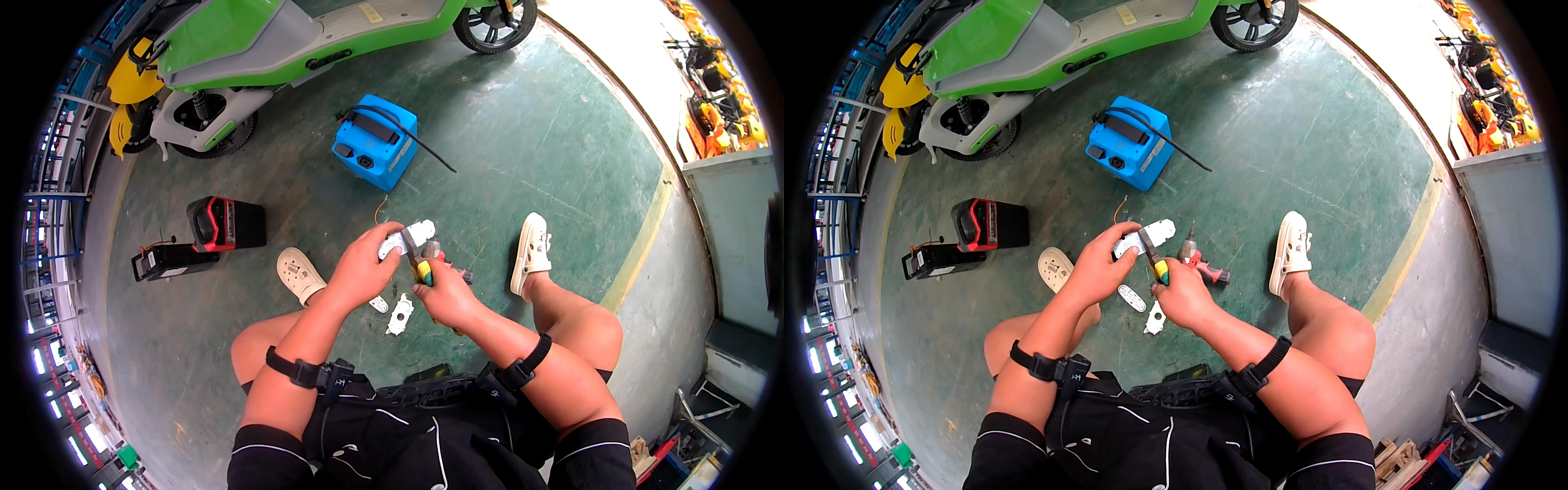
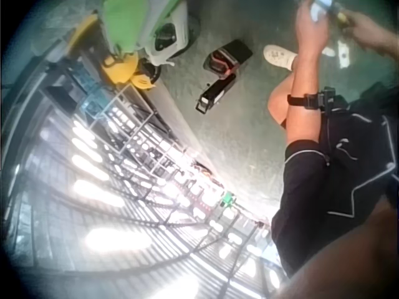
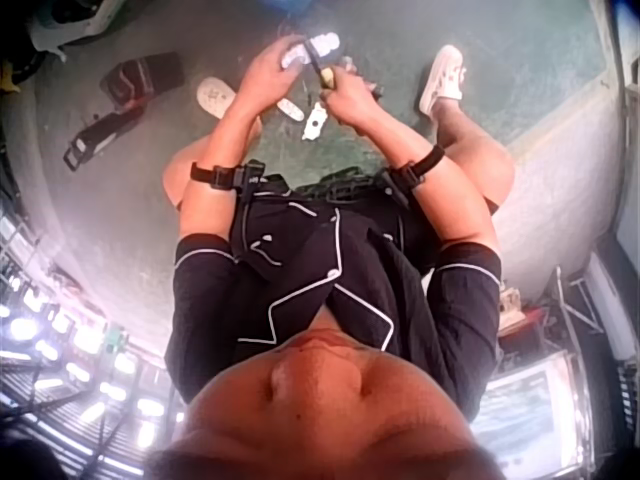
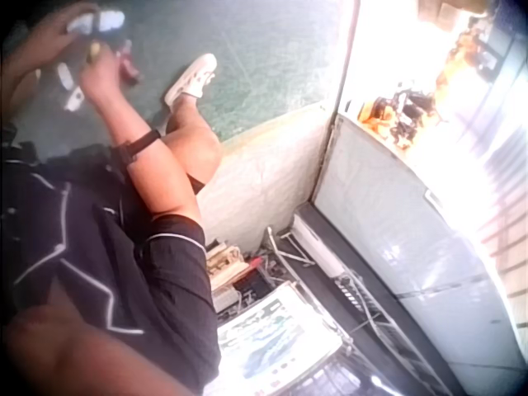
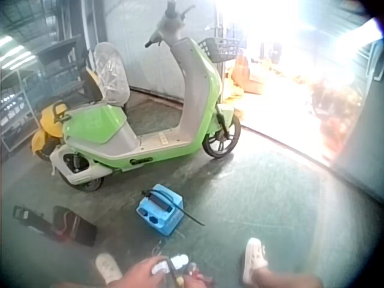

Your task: The person uses a screwdriver to remove a screw from a white circuit board and then uses pliers to manipulate wires on the board.

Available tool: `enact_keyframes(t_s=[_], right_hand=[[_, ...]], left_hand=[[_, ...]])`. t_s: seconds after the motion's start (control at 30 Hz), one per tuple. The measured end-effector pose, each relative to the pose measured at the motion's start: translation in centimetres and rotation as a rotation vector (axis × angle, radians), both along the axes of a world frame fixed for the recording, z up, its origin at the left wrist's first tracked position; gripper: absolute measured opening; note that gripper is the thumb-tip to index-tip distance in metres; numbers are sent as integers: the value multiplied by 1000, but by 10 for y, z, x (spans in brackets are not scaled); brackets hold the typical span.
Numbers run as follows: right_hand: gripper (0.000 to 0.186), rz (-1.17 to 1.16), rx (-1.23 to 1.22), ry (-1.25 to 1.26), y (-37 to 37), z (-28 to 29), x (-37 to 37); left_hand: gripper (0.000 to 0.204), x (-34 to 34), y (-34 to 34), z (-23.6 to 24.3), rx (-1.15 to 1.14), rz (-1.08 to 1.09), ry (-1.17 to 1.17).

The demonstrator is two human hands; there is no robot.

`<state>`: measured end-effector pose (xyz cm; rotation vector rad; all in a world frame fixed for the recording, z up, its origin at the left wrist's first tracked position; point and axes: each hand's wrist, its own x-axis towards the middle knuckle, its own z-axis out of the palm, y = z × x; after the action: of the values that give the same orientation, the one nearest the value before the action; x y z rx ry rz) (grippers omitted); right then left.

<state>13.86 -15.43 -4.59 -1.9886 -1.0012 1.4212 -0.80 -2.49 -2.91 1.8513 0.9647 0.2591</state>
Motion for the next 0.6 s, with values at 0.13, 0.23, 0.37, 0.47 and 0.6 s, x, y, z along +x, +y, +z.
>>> enact_keyframes(t_s=[0.13,0.23,0.37,0.47,0.6], right_hand=[[45,19,-32,8,3,5,0],[44,0,-28,18,1,1,0],[44,5,-7,10,0,-2,-1],[44,7,-1,4,0,-4,-1],[44,11,1,3,-1,-5,-1]], left_hand=[[37,-1,0,0,-50,18,-9],[37,1,0,2,-53,14,-1],[36,2,0,3,-63,16,8],[36,2,-1,2,-54,17,0],[36,1,0,1,-31,1,13]])
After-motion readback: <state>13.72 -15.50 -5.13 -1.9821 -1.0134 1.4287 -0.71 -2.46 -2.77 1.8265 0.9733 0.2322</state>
